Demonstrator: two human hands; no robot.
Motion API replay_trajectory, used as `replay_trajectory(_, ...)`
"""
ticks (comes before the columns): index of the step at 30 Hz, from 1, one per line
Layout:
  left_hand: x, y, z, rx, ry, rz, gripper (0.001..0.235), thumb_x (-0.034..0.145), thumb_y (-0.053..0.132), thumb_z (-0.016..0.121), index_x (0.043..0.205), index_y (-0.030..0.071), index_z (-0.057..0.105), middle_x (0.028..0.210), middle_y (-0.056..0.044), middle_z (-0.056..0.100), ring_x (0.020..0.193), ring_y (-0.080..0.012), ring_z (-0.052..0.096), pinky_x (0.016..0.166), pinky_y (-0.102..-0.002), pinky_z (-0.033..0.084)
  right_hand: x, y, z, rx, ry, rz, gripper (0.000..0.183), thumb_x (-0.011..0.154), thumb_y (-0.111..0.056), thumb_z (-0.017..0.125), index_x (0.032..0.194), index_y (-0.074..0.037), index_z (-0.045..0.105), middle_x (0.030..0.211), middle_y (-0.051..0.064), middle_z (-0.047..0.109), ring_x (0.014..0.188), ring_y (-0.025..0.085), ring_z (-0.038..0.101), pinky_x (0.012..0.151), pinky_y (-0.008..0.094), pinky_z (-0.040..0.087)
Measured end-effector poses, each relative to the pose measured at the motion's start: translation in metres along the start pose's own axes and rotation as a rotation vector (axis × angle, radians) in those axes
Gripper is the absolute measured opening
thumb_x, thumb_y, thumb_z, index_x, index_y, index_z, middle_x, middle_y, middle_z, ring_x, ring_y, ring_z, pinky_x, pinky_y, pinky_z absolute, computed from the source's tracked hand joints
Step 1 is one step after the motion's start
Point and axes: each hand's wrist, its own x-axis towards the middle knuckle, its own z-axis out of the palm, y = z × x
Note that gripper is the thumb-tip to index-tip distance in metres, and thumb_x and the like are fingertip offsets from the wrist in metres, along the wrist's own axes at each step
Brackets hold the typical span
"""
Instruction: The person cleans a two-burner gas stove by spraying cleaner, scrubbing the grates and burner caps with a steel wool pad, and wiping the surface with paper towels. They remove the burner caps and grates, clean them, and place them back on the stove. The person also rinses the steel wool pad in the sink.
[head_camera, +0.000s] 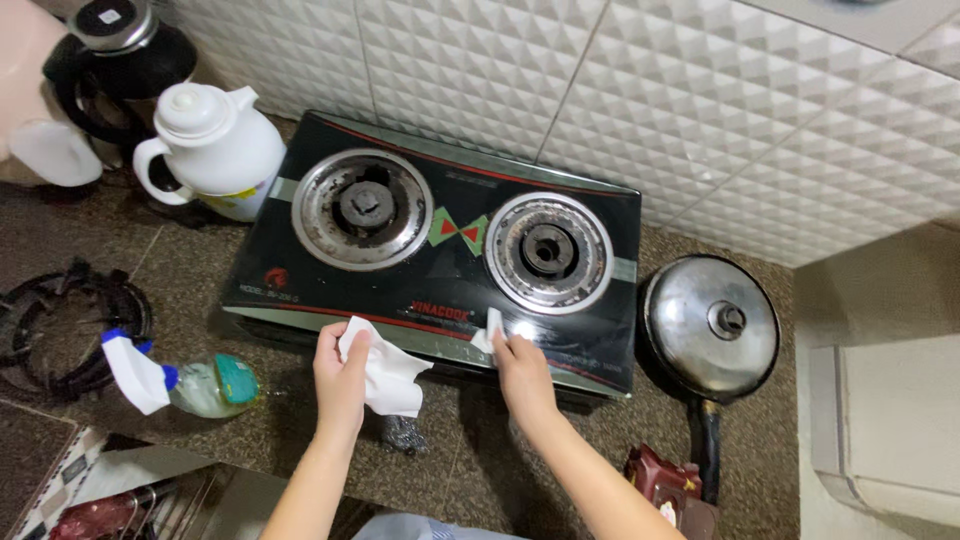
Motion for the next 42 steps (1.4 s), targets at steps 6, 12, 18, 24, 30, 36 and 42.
replay_trajectory(6,0.004,0.001,-0.026,0.041,0.077,0.042,0.022,0.099,0.015,0.066,0.114,0.001,0.058,0.103,-0.005,0.066,0.091,-0.0103,0.061,0.081,-0.027,0.051,0.101,0.013,0.039,0.015,0.012,-0.079,0.013,0.093,-0.015,0.065,0.084,-0.006,0.068,0.079,0.012,0.058,0.079,0.034,0.060,0.069,0.048,0.047)
replay_trajectory(12,0.011,-0.002,-0.044,0.035,0.170,-0.032,0.024,0.099,0.018,0.065,0.114,0.001,0.057,0.101,-0.007,0.066,0.089,-0.0111,0.061,0.079,-0.027,0.050,0.178,0.059,0.096,-0.172,0.086,-0.092,0.011,0.086,-0.011,0.060,0.081,-0.005,0.068,0.083,0.013,0.061,0.079,0.034,0.063,0.070,0.047,0.050)
replay_trajectory(18,0.008,0.001,-0.061,-0.014,0.213,-0.064,0.023,0.100,0.016,0.064,0.114,0.000,0.057,0.100,-0.007,0.064,0.087,-0.0105,0.060,0.077,-0.027,0.050,0.263,0.138,0.121,-0.428,0.066,0.244,0.014,0.090,-0.010,0.059,0.086,-0.005,0.071,0.089,0.017,0.067,0.080,0.033,0.069,0.069,0.047,0.055)
replay_trajectory(24,0.009,-0.005,-0.073,-0.041,0.249,-0.068,0.021,0.099,0.015,0.064,0.113,0.001,0.057,0.099,-0.005,0.064,0.087,-0.0099,0.060,0.076,-0.026,0.050,0.239,0.122,0.106,-0.180,0.067,0.123,0.010,0.085,-0.010,0.062,0.083,-0.002,0.068,0.089,0.021,0.064,0.083,0.039,0.066,0.074,0.049,0.053)
replay_trajectory(30,0.025,-0.004,-0.033,-0.032,0.113,-0.023,0.021,0.098,0.015,0.065,0.112,0.002,0.058,0.099,-0.004,0.066,0.087,-0.0092,0.061,0.078,-0.026,0.051,0.147,0.040,0.065,-0.021,-0.018,-0.004,0.006,0.082,-0.006,0.060,0.085,-0.003,0.065,0.088,0.018,0.061,0.086,0.039,0.061,0.077,0.049,0.049)
replay_trajectory(36,0.033,-0.002,0.012,-0.072,-0.006,-0.102,0.021,0.100,0.017,0.066,0.112,0.002,0.057,0.097,-0.006,0.066,0.085,-0.0103,0.061,0.075,-0.027,0.051,0.035,0.039,-0.022,0.042,0.016,0.155,0.011,0.080,-0.007,0.070,0.088,-0.004,0.065,0.083,0.017,0.061,0.082,0.039,0.061,0.073,0.050,0.048)
replay_trajectory(42,0.031,-0.011,0.046,-0.050,-0.090,-0.083,0.023,0.098,0.018,0.066,0.112,0.002,0.056,0.099,-0.004,0.066,0.086,-0.0089,0.062,0.076,-0.026,0.051,0.007,0.126,-0.051,-0.065,0.149,0.377,0.013,0.089,-0.006,0.068,0.079,-0.002,0.061,0.083,0.020,0.060,0.081,0.042,0.061,0.073,0.052,0.048)
